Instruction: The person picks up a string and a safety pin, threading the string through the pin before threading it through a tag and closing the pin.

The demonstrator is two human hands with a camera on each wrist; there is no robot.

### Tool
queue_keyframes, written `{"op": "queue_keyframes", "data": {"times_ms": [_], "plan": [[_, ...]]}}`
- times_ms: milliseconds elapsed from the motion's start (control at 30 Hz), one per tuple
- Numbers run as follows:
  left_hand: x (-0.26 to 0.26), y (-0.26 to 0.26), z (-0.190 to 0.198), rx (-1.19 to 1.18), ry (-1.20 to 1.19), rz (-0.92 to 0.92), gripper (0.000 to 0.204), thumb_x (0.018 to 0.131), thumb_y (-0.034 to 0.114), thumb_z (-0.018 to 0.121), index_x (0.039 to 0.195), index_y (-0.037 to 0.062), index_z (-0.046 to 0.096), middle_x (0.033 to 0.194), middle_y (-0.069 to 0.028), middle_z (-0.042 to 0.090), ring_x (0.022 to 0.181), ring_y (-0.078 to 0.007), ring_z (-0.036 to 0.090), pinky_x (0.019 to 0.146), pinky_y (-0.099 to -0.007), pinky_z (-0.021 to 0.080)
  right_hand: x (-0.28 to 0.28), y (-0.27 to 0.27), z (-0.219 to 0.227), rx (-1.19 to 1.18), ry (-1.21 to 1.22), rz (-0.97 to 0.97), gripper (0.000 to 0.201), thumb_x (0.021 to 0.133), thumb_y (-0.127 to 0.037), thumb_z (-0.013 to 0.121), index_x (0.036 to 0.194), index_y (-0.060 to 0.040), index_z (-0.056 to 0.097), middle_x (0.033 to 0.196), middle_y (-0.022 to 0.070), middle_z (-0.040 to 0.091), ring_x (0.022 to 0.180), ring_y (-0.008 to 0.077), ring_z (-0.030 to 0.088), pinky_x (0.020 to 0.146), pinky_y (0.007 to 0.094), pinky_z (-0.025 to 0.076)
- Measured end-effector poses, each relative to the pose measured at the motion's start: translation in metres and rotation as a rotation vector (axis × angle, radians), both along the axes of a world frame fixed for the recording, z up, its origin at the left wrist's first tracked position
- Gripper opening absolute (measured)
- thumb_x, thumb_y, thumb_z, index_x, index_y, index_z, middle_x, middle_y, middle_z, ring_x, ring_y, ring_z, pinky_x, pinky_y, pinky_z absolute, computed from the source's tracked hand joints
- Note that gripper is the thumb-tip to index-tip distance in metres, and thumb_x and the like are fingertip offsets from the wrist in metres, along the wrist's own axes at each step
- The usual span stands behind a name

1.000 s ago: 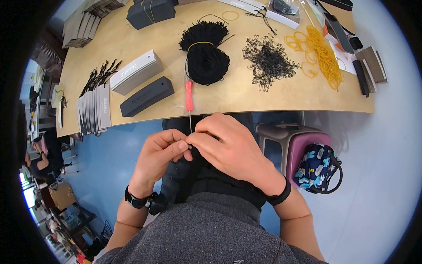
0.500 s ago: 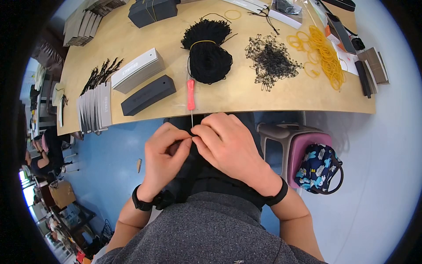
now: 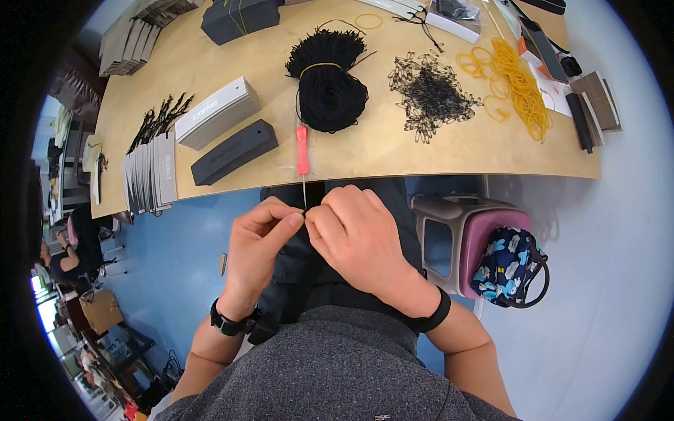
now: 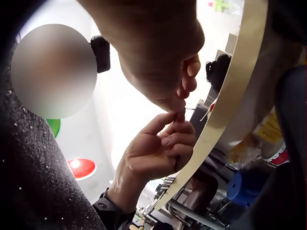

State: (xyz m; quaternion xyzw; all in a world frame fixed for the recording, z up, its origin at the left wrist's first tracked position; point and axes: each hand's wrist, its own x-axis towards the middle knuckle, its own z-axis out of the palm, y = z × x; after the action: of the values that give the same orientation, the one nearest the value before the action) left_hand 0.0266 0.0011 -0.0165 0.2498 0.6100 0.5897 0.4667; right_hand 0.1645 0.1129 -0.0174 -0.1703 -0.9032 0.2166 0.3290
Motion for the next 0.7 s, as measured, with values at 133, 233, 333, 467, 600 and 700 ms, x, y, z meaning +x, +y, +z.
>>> {"op": "queue_keyframes", "data": {"times_ms": [133,233,333,467,600,700], "plan": [[-0.002,-0.001,0.0,0.019,0.067,-0.054,0.014,0.092,0.0,0.067,0.105,-0.0021,0.072,0.086,0.0017,0.056,0.073,-0.0045,0.046,0.063,-0.0213,0.034,0.001,-0.001,0.004,-0.575,0.023,-0.011,0.015,0.075,-0.002,0.072,0.085,-0.0048,0.06,0.08,0.0067,0.051,0.067,0.0204,0.054,0.062,0.0304,0.044],[-0.008,-0.003,0.005,-0.05,-0.019,-0.123,0.015,0.095,0.007,0.068,0.106,0.0005,0.074,0.084,0.0028,0.053,0.077,-0.0052,0.049,0.069,-0.0213,0.039,0.006,0.008,0.01,-0.852,0.007,0.056,0.013,0.077,0.0,0.068,0.086,-0.0045,0.06,0.081,0.005,0.052,0.065,0.014,0.052,0.06,0.0269,0.041],[-0.01,-0.004,0.008,-0.057,-0.138,-0.138,0.016,0.096,0.007,0.066,0.108,0.0012,0.074,0.084,0.0033,0.051,0.077,-0.0055,0.047,0.069,-0.0214,0.037,0.011,0.014,0.008,-0.889,0.019,0.06,0.011,0.078,0.001,0.067,0.084,-0.0039,0.059,0.082,0.0022,0.052,0.066,0.0093,0.05,0.06,0.0246,0.04],[-0.012,-0.007,0.009,-0.058,-0.191,-0.152,0.017,0.096,0.007,0.065,0.109,0.0019,0.073,0.083,0.0029,0.051,0.076,-0.0054,0.047,0.068,-0.0216,0.038,0.017,0.017,0.003,-0.846,0.046,0.054,0.01,0.078,0.002,0.066,0.083,-0.0035,0.059,0.081,0.0015,0.051,0.066,0.0084,0.049,0.06,0.0237,0.039],[-0.026,-0.013,0.006,-0.055,0.278,-0.142,0.012,0.093,0.004,0.066,0.103,0.0012,0.073,0.08,-0.0003,0.055,0.073,-0.007,0.05,0.065,-0.0229,0.039,0.032,0.032,0.006,-0.842,0.034,-0.094,0.009,0.079,0.004,0.064,0.082,-0.0024,0.059,0.081,0.0023,0.052,0.061,0.0073,0.048,0.057,0.0232,0.039],[-0.027,-0.009,0.012,-0.033,0.431,-0.109,0.009,0.091,0.002,0.067,0.098,0.0005,0.072,0.079,-0.003,0.058,0.069,-0.0088,0.052,0.061,-0.024,0.04,0.036,0.04,0.013,-0.709,-0.081,-0.16,0.009,0.08,0.003,0.066,0.084,-0.0021,0.059,0.082,0.0023,0.052,0.062,0.009,0.051,0.057,0.025,0.042]]}}
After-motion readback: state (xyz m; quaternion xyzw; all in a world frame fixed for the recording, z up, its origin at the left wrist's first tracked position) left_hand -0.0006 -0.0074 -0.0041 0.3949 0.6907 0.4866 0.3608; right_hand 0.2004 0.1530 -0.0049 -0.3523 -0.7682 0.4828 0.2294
